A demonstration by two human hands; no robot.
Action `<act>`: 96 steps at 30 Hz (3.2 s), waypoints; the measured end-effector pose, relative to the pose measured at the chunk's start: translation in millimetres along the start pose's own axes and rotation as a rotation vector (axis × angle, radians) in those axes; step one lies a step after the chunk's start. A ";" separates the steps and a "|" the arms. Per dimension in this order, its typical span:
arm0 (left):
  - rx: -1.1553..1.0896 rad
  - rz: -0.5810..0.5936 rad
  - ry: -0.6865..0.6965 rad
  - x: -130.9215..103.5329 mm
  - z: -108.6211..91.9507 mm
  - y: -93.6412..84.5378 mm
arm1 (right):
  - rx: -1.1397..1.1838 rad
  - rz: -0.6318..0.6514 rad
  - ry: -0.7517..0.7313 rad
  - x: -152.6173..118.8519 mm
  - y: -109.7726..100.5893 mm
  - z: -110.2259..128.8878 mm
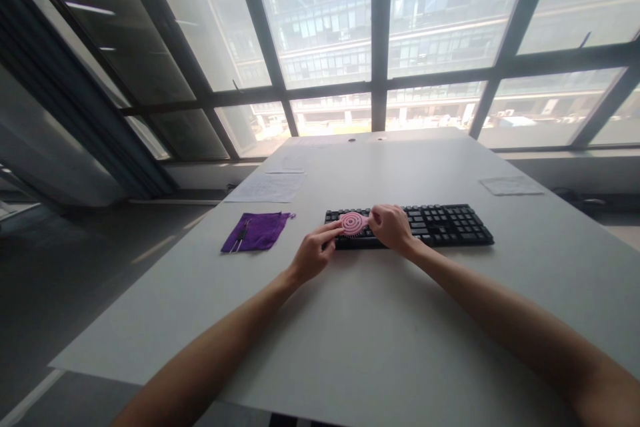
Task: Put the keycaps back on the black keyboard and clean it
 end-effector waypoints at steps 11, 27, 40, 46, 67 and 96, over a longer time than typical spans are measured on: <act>0.012 -0.017 -0.008 -0.9 4.9 0.6 | 0.014 0.077 -0.012 -1.3 0.0 3.6; 0.008 -0.003 -0.032 -1.2 6.1 1.2 | -0.035 0.083 0.061 -0.8 -1.8 1.2; 0.028 -0.010 -0.028 -1.7 9.2 2.1 | -0.045 0.101 0.104 -1.3 -0.9 -3.4; 0.026 -0.020 -0.026 -1.4 9.0 2.3 | 0.007 0.127 0.043 -1.1 2.5 -1.0; 0.098 0.051 0.101 -1.1 2.3 5.9 | -0.056 0.146 0.050 -1.8 2.7 0.5; 0.110 0.030 0.091 3.3 -10.2 15.2 | 0.229 0.253 -0.373 -34.5 -19.1 -17.6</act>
Point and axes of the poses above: each hand's wrist, its own x-axis towards the middle knuckle, its own y-axis out of the palm, z = x × y, the point moved 3 cm from there along x, towards the middle knuckle, and after that the axes turned 1 degree about -x, right-handed, at the moved point
